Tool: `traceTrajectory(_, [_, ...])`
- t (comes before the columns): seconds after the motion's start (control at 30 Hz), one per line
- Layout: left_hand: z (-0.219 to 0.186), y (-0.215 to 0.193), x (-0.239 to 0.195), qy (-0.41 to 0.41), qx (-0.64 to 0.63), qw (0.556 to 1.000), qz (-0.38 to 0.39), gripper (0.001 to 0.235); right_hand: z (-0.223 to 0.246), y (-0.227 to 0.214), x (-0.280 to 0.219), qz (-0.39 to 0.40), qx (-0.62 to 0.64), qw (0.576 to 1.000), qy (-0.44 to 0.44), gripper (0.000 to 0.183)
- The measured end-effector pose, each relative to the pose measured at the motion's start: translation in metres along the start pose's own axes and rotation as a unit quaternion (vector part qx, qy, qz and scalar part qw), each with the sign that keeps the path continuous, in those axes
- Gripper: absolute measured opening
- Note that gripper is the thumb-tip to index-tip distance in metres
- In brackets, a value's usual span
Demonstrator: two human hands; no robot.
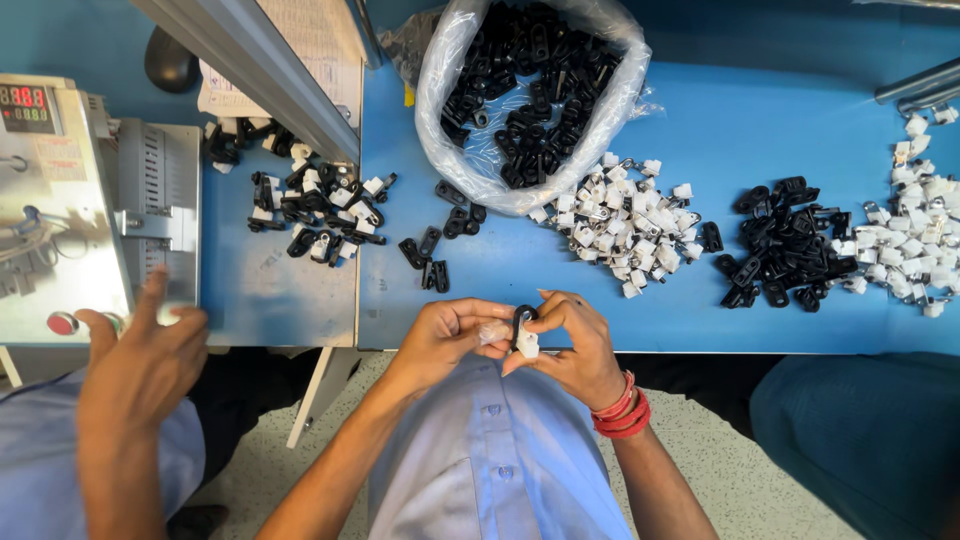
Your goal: The person repeatedly picks small black and white plastic electrical components from piles on a blue workbench, joins them by hand, and places the assembled units into a clear plastic bag. A coworker performs the same task on the right side of the frame.
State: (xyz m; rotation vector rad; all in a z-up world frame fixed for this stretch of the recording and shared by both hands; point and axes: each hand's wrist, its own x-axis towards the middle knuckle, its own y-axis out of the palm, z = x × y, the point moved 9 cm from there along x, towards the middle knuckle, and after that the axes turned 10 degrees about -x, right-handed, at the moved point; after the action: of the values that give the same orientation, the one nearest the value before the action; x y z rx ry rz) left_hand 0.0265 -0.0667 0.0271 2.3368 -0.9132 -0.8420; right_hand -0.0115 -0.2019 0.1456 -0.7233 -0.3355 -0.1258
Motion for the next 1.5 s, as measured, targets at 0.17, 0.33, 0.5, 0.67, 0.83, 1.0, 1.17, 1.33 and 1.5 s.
traceTrajectory(0.17, [0.0,0.006,-0.005,0.027,-0.035,0.999,-0.028,0.034,-0.006,-0.004,-0.001,0.008,0.005,1.0,0.016,0.044])
traceTrajectory(0.33, [0.006,0.005,-0.007,0.094,0.06,0.992,-0.058,0.036,-0.018,0.012,-0.006,0.104,0.032,0.991,0.082,0.047])
traceTrajectory(0.5, [0.02,-0.01,-0.013,0.094,0.151,0.981,-0.074,0.036,-0.046,0.038,-0.024,0.192,0.112,0.954,0.2,0.06])
traceTrajectory(0.67, [0.006,-0.036,-0.017,0.129,0.191,0.968,-0.097,0.038,-0.068,0.041,-0.031,0.108,0.022,0.977,0.185,0.057])
traceTrajectory(0.83, [-0.103,-0.13,-0.063,0.364,0.356,0.776,-0.371,0.042,-0.113,-0.006,-0.037,-0.121,-0.314,0.914,0.225,0.043])
traceTrajectory(1.0, [-0.121,-0.162,-0.052,0.277,0.616,0.632,-0.38,0.059,-0.156,-0.005,-0.048,-0.149,-0.396,0.835,0.351,0.048])
traceTrajectory(1.17, [-0.08,-0.152,-0.056,0.265,0.497,0.723,-0.399,0.059,-0.159,-0.005,-0.051,-0.18,-0.359,0.842,0.36,0.037])
traceTrajectory(1.33, [-0.062,-0.115,-0.03,0.29,0.508,0.739,-0.335,0.047,-0.149,0.002,-0.048,-0.069,-0.268,0.898,0.343,0.024])
traceTrajectory(1.5, [-0.07,-0.104,-0.001,0.274,0.56,0.723,-0.299,0.041,-0.124,0.042,-0.035,0.136,-0.265,0.938,0.179,0.03])
